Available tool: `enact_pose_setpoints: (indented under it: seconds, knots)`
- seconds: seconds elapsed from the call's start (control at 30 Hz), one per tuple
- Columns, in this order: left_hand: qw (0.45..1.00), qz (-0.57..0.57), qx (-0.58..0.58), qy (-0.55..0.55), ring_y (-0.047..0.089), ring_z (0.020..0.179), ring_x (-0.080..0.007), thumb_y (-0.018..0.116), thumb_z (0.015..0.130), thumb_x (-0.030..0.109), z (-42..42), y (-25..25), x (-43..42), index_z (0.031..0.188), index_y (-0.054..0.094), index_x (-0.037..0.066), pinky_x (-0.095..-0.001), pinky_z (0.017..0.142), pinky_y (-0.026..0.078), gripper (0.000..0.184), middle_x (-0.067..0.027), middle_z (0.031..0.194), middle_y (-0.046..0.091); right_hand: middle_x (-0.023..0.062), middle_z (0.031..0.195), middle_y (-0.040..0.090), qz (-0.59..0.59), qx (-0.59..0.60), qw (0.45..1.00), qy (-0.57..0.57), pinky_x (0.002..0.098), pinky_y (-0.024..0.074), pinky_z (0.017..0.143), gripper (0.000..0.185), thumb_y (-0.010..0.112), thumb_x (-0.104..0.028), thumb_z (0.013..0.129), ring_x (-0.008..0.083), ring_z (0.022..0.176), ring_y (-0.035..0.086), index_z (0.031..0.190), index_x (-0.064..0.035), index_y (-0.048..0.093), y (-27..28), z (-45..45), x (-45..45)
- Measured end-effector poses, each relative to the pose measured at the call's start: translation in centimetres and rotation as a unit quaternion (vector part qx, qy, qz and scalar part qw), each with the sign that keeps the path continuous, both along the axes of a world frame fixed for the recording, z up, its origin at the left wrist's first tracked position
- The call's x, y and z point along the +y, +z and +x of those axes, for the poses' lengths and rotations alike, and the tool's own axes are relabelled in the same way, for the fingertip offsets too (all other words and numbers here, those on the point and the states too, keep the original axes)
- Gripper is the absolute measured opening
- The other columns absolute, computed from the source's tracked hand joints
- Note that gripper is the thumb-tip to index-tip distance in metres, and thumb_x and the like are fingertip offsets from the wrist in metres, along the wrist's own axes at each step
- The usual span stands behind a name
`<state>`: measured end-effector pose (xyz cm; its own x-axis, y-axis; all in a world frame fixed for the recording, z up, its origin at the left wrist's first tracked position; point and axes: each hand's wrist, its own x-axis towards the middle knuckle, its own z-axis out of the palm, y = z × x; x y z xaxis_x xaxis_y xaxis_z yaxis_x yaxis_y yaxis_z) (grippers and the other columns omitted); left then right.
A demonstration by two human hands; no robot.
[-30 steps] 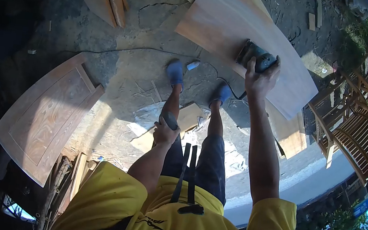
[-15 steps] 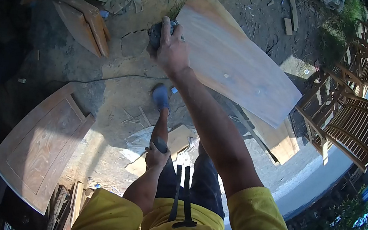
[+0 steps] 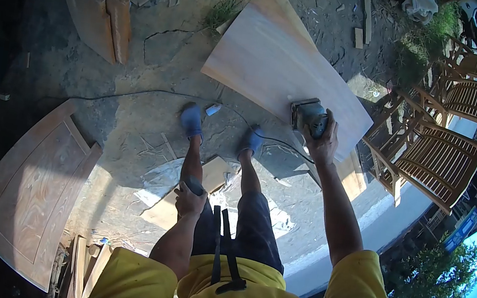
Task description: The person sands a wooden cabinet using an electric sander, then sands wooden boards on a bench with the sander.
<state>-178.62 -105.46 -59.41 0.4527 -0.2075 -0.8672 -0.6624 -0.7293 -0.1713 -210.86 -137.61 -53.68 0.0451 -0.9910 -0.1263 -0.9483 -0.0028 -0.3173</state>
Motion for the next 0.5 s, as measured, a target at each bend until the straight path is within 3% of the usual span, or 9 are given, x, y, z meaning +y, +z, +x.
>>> enact_pose_setpoints:
  seconds: [0.17,0.3,0.5]
  knots:
    - [1.000,-0.012,-0.005,0.017,0.071,0.109,-0.0472,0.084,0.078,0.053,0.2,-0.2,0.8,0.156,0.036,0.002,-0.0538,0.091,0.061,0.105,-0.0328,0.138,0.053,0.0216,0.121,0.063,-0.002,-0.022,0.998,0.060,0.0514,0.0635,0.077,0.086,0.088,-0.030,0.081,0.0427,0.098,0.072,0.154,-0.0098,0.047,-0.7,3.7,-2.4]
    - [0.999,0.004,-0.002,0.031,0.070,0.111,-0.0470,0.085,0.079,0.053,0.3,0.3,0.3,0.157,0.036,0.003,-0.0538,0.093,0.060,0.104,-0.0320,0.139,0.052,0.0201,0.120,0.064,0.001,-0.078,0.985,0.153,0.0501,0.0638,0.080,0.084,0.087,-0.027,0.081,0.0408,0.098,0.072,0.154,-0.0117,0.050,-0.4,12.8,-7.5]
    - [0.999,-0.009,-0.011,0.044,0.069,0.113,-0.0470,0.085,0.079,0.053,-0.1,0.2,0.1,0.157,0.037,0.004,-0.0539,0.095,0.059,0.103,-0.0309,0.139,0.052,0.0203,0.122,0.062,0.007,-0.098,0.974,0.207,0.0518,0.0641,0.079,0.088,0.086,-0.028,0.077,0.0434,0.095,0.073,0.156,-0.0194,0.047,-1.4,25.5,-14.4]
